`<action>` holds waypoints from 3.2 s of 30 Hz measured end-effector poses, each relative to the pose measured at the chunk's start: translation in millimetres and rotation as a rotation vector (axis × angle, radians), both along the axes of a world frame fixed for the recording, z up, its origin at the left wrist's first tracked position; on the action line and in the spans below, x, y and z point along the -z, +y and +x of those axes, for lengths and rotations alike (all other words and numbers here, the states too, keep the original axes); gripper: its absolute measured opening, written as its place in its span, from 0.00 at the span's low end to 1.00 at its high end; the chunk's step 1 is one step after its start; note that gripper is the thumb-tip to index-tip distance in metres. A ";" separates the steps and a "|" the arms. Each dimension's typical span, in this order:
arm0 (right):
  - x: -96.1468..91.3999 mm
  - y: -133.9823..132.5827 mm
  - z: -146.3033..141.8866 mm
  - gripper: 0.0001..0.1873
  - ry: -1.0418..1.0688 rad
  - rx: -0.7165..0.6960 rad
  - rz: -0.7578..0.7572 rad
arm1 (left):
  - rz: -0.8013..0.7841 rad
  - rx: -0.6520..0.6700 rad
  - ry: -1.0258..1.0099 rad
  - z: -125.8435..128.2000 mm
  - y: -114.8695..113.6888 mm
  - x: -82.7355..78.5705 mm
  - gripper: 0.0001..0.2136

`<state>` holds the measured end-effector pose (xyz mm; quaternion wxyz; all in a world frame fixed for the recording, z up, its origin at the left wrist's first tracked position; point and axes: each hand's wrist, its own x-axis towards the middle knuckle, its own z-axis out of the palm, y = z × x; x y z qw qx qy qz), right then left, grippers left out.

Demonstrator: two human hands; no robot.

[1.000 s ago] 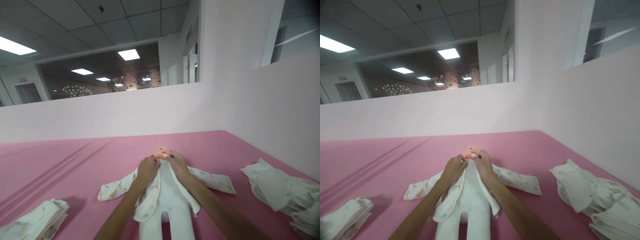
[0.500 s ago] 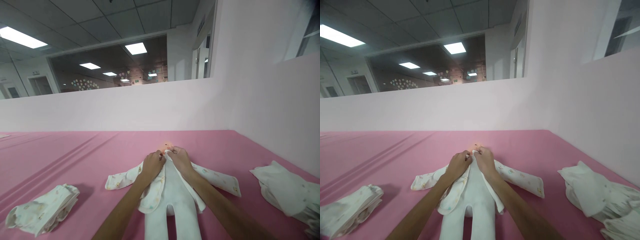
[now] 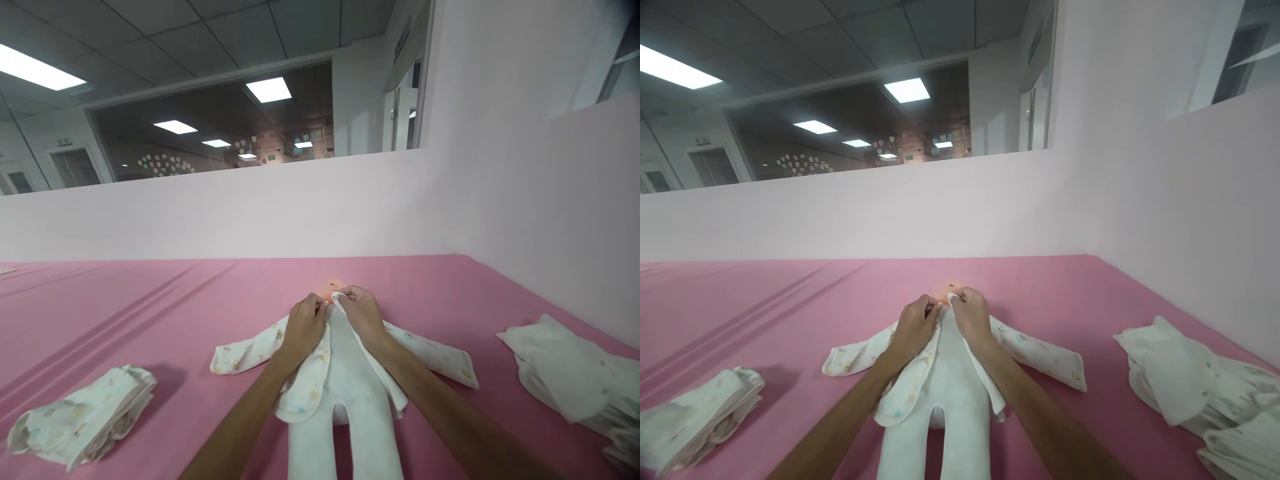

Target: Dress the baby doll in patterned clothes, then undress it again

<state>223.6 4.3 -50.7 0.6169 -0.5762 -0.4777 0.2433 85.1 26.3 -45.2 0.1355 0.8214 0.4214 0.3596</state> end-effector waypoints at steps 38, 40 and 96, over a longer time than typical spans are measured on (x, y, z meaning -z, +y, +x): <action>-7.7 -44.2 -35.9 0.15 -0.452 -0.060 -0.002 | -0.786 0.171 -0.572 -9.4 -1.6 -12.8 0.06; -8.1 -45.6 -35.6 0.15 -0.423 -0.058 -0.013 | -0.789 0.166 -0.584 -9.5 -0.1 -10.6 0.11; 15.0 -23.4 -12.9 0.16 -0.416 0.061 -0.053 | -0.257 -0.025 0.149 3.0 -7.2 -18.4 0.06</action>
